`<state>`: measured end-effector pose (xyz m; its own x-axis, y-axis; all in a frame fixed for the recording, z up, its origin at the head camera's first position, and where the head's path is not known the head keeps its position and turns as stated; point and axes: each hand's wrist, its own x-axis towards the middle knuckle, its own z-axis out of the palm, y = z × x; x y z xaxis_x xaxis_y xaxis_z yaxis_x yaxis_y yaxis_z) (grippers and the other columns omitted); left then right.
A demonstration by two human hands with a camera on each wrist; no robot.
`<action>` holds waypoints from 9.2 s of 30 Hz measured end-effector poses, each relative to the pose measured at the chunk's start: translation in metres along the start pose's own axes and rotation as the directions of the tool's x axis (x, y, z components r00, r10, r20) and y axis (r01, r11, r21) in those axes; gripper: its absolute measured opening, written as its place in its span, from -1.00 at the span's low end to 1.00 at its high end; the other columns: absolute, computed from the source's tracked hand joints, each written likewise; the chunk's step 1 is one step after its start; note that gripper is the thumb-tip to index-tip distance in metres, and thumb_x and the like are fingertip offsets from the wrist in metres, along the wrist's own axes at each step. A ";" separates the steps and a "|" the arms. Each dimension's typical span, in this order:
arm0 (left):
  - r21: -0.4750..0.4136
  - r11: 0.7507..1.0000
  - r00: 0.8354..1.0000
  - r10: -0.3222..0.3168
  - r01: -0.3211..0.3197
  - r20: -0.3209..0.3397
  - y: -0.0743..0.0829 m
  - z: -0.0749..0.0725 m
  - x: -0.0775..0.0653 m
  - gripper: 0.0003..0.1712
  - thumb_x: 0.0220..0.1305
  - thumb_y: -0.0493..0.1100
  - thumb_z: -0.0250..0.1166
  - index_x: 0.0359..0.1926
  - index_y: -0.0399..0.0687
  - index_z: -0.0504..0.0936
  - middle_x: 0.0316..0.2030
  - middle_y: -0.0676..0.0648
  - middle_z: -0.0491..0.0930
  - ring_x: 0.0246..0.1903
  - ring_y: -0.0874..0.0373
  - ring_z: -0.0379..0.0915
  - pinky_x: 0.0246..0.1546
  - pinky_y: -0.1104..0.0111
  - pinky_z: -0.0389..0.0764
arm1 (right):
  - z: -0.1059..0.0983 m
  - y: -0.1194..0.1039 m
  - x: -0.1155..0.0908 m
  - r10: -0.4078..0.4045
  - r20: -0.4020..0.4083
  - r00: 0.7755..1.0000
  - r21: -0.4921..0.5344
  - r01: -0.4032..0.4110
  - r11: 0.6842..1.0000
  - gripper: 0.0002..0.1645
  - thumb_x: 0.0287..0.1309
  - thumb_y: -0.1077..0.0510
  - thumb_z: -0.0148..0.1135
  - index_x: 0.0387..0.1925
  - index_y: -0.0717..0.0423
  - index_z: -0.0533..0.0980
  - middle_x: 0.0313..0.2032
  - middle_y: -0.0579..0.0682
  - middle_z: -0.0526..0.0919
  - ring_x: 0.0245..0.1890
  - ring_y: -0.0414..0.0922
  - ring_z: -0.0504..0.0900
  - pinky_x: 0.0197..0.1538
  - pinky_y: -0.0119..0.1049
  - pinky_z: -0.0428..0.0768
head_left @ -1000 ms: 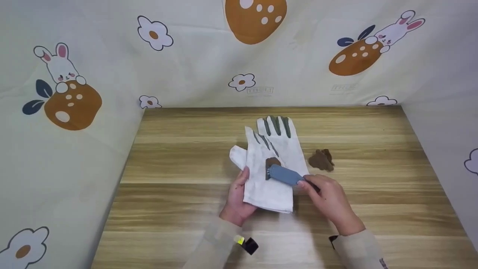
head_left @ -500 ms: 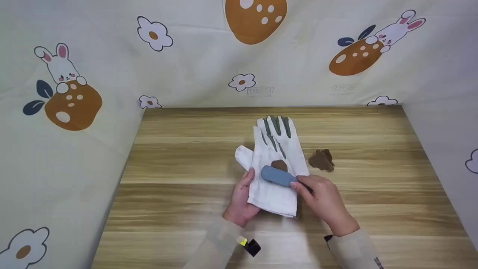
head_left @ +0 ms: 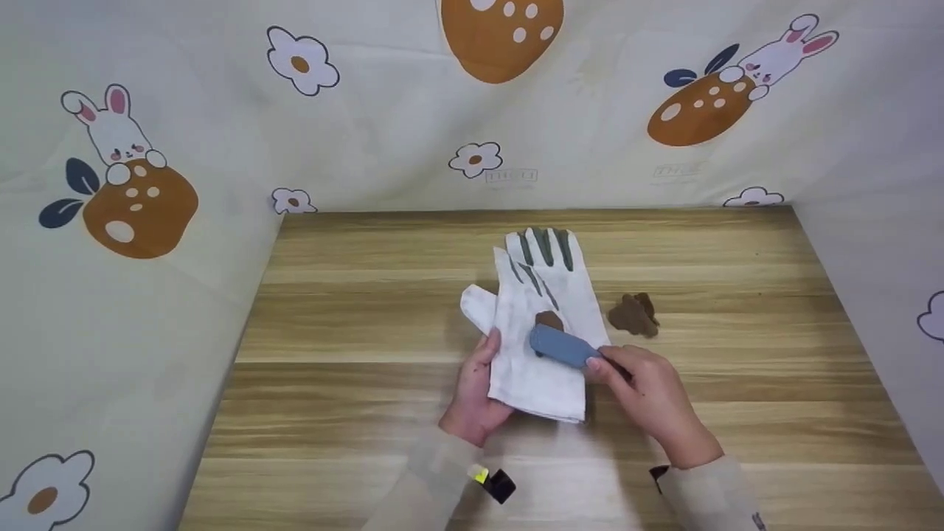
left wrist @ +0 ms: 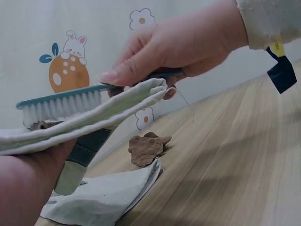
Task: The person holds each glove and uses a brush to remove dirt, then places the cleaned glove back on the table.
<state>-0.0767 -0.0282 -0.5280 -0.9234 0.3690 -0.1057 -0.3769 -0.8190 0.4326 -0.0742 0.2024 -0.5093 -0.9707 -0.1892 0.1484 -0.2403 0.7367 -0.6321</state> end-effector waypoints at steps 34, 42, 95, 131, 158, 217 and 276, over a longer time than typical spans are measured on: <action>0.003 1.000 1.000 0.009 -0.009 0.010 0.005 0.015 0.005 -0.43 0.64 -0.03 -0.30 0.58 0.13 -0.01 0.38 -0.01 0.39 0.33 0.11 0.37 0.35 0.23 0.42 | -0.011 -0.014 0.006 0.024 -0.021 0.999 -0.015 -0.024 1.000 -0.71 0.33 0.03 0.32 -0.11 0.16 0.71 -0.21 0.06 0.75 -0.20 -0.04 0.65 -0.08 -0.02 0.64; 0.007 1.000 0.999 -0.028 0.028 0.033 -0.005 0.015 0.001 -0.44 0.64 -0.04 -0.36 0.56 0.12 -0.05 0.28 0.03 0.46 0.26 0.15 0.42 0.29 0.28 0.47 | -0.002 -0.027 0.006 -0.095 -0.059 0.994 -0.061 0.091 0.994 -0.73 0.29 0.03 0.36 -0.16 0.15 0.71 -0.28 0.03 0.76 -0.26 -0.06 0.66 -0.14 -0.04 0.65; -0.036 0.999 1.000 -0.013 0.013 0.013 -0.005 0.015 0.003 -0.41 0.64 -0.01 -0.31 0.60 0.16 -0.05 0.30 0.04 0.45 0.28 0.15 0.40 0.31 0.26 0.45 | -0.012 -0.015 -0.002 -0.012 -0.012 1.000 0.015 0.012 1.000 -0.75 0.33 0.04 0.31 -0.13 0.12 0.71 -0.21 0.02 0.77 -0.17 -0.03 0.70 -0.04 0.01 0.66; 0.081 0.997 0.997 -0.002 0.008 -0.076 -0.012 0.016 0.002 -0.42 0.64 -0.02 -0.31 0.58 0.08 -0.05 0.32 -0.05 0.41 0.27 0.11 0.41 0.30 0.26 0.47 | -0.005 -0.007 -0.001 -0.085 0.041 0.996 -0.069 0.087 0.994 -0.71 0.30 0.02 0.34 -0.11 0.13 0.74 -0.18 0.04 0.80 -0.12 0.02 0.73 -0.02 0.02 0.68; 0.044 0.999 0.998 -0.003 0.006 -0.066 -0.012 0.016 0.005 -0.44 0.65 -0.01 -0.30 0.55 0.04 0.01 0.23 -0.02 0.49 0.17 0.15 0.47 0.24 0.30 0.50 | -0.021 0.003 -0.003 -0.057 0.080 0.995 -0.021 0.059 0.998 -0.70 0.31 0.02 0.33 -0.08 0.13 0.74 -0.15 0.03 0.79 -0.12 -0.02 0.72 -0.02 0.00 0.68; 0.080 0.997 0.992 0.027 -0.017 -0.126 -0.011 0.014 0.017 -0.40 0.65 0.03 -0.29 0.60 0.16 -0.08 0.50 -0.11 0.20 0.35 0.12 0.32 0.42 0.24 0.34 | -0.009 0.003 -0.002 -0.038 0.134 0.990 -0.094 0.051 0.994 -0.72 0.35 -0.12 0.26 -0.12 -0.06 0.70 -0.32 -0.13 0.73 -0.33 -0.21 0.61 -0.24 -0.19 0.58; 0.027 1.000 0.994 0.012 -0.009 -0.111 -0.010 0.025 0.011 -0.42 0.66 0.02 -0.32 0.59 0.17 -0.08 0.41 -0.05 0.30 0.30 0.14 0.34 0.41 0.27 0.33 | -0.002 -0.005 -0.008 -0.131 0.025 0.991 -0.089 0.132 0.987 -0.82 0.27 0.01 0.36 -0.20 -0.01 0.72 -0.35 -0.15 0.76 -0.34 -0.15 0.70 -0.23 -0.14 0.65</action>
<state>-0.0817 -0.0052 -0.5113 -0.9301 0.3084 -0.1992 -0.3666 -0.8100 0.4577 -0.0656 0.2013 -0.5057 -0.9304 -0.2998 0.2110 -0.3666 0.7600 -0.5366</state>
